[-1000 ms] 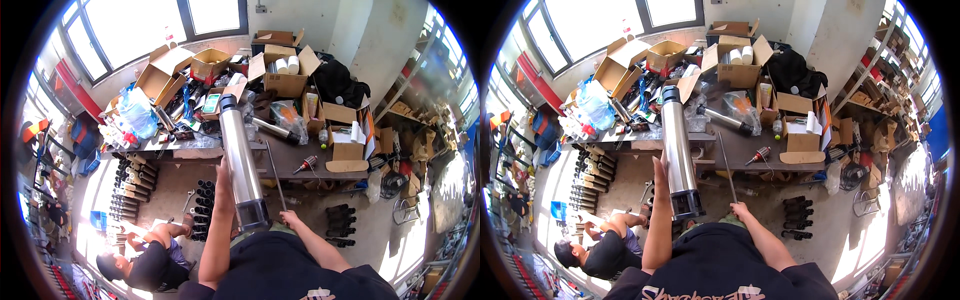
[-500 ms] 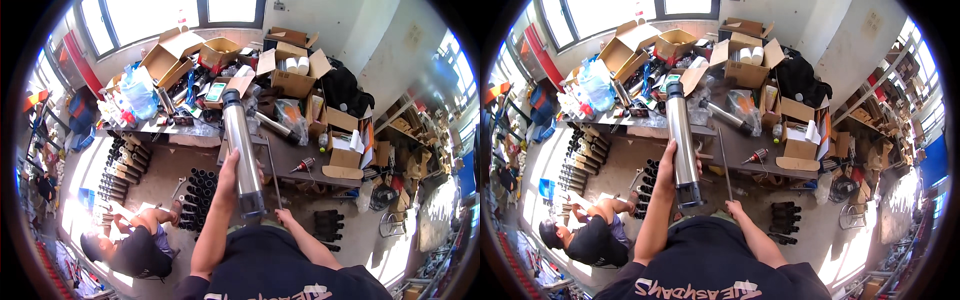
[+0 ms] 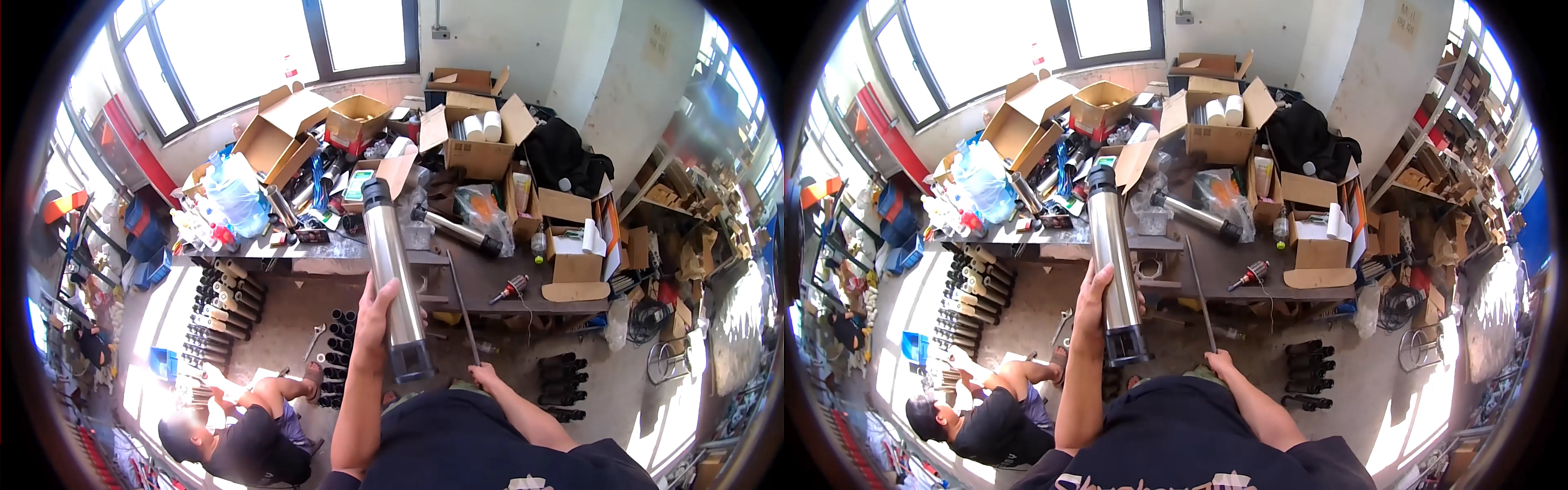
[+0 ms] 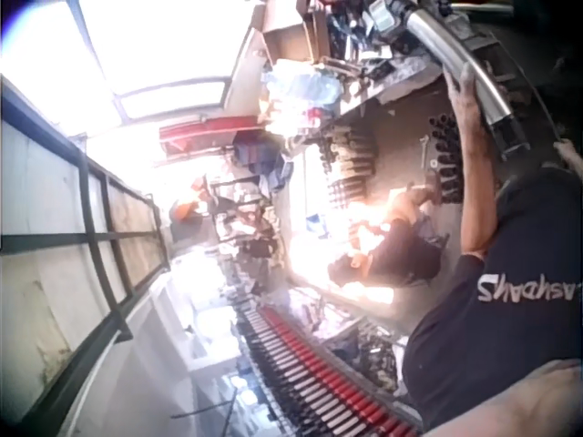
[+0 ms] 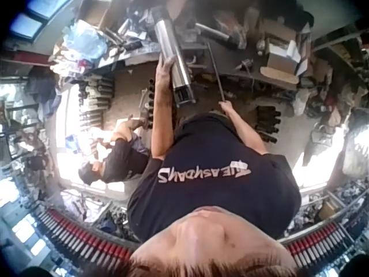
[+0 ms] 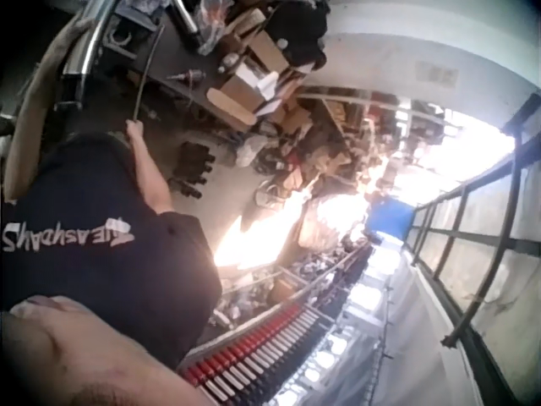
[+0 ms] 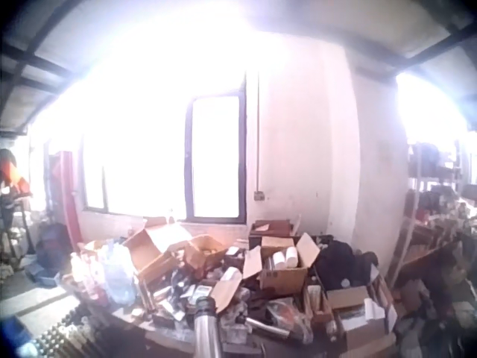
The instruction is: The person assembles a metal tube assembly using a long metal rod, fitting parts together by hand and checking the fit.
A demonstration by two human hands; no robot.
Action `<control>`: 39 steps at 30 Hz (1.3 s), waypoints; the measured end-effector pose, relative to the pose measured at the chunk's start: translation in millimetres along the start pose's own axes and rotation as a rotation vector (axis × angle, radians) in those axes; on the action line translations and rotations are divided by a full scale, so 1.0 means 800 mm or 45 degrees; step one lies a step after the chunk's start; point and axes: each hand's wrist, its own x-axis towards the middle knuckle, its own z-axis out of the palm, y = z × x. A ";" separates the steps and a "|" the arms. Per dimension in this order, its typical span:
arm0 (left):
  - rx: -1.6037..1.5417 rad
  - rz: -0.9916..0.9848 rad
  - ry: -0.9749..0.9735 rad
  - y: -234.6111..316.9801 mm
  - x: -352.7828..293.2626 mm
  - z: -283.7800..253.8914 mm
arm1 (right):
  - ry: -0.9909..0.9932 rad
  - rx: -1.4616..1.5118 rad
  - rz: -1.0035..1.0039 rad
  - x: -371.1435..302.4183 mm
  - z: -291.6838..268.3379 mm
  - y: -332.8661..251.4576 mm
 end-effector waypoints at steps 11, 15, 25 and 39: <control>-1.295 -0.285 -0.645 -0.071 0.021 -0.043 | 0.012 -0.016 -0.042 -0.018 -0.006 -0.010; -0.603 -0.287 -0.039 -0.072 0.034 -0.045 | 0.019 -0.008 -0.044 -0.017 -0.016 -0.005; -0.180 -0.302 0.135 -0.059 0.028 -0.053 | 0.068 -0.062 -0.057 -0.011 -0.012 0.009; -0.771 -0.341 -0.223 -0.065 0.031 -0.028 | 0.144 -0.166 -0.109 0.028 0.010 -0.006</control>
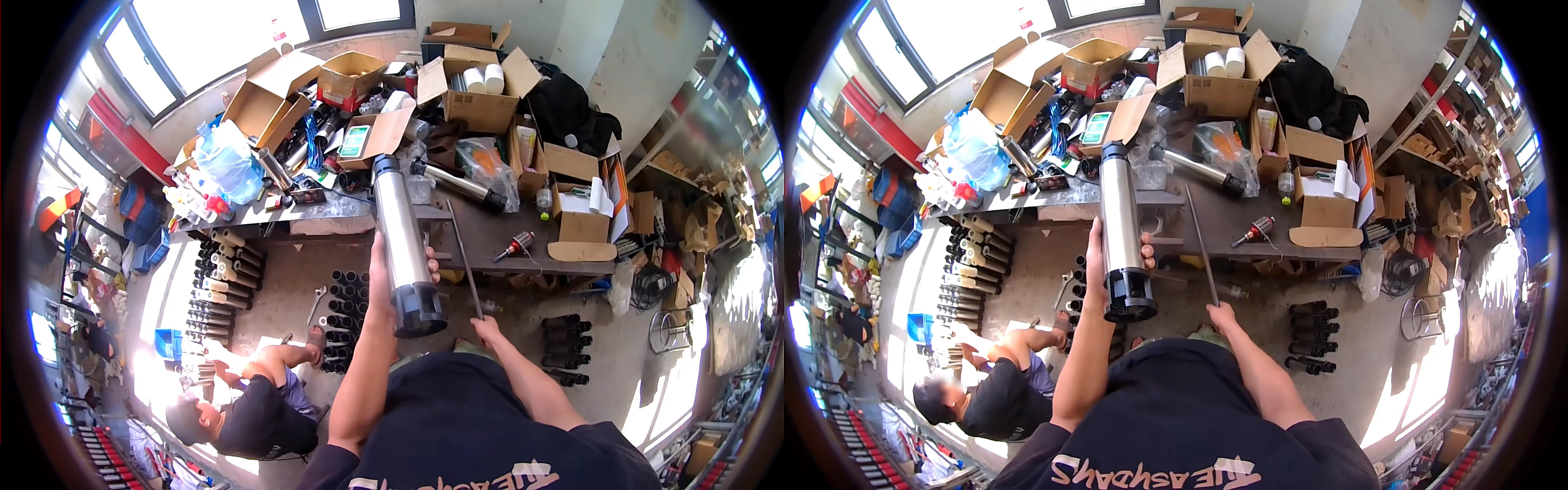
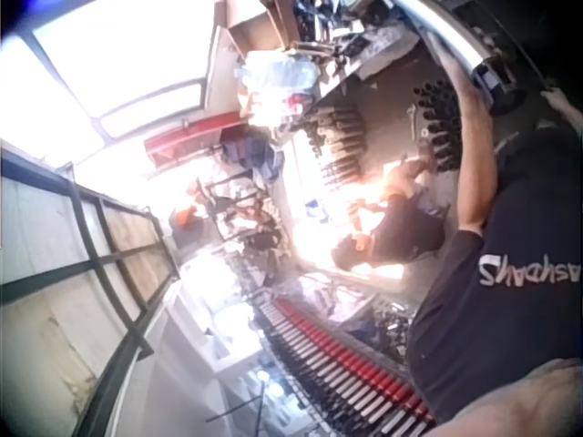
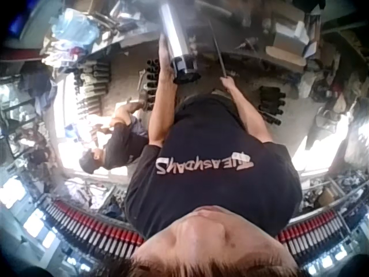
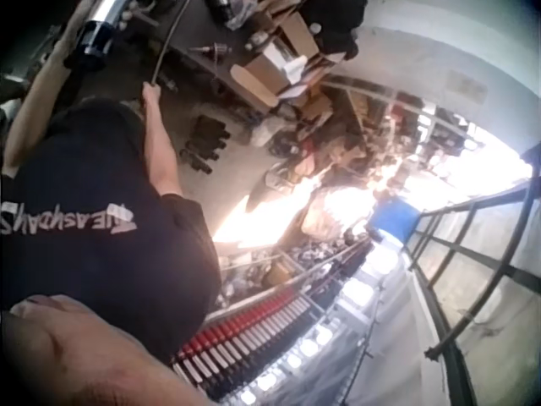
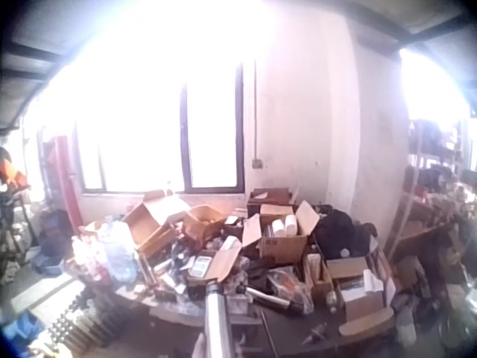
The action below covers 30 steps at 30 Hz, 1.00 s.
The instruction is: The person assembles a metal tube assembly using a long metal rod, fitting parts together by hand and checking the fit.
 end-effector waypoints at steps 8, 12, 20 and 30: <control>-0.130 0.042 -0.258 -0.010 -0.009 -0.001 | -0.187 0.351 -0.092 0.003 -0.001 -0.075; 0.184 0.074 -0.194 -0.007 -0.012 0.019 | 0.027 0.312 -0.253 0.026 -0.004 -0.026; 0.037 0.226 -0.083 0.013 -0.039 -0.041 | 0.140 0.185 -0.045 0.013 -0.024 0.087; 0.756 0.267 0.268 0.004 -0.058 -0.053 | 0.134 0.174 -0.074 -0.086 -0.070 0.093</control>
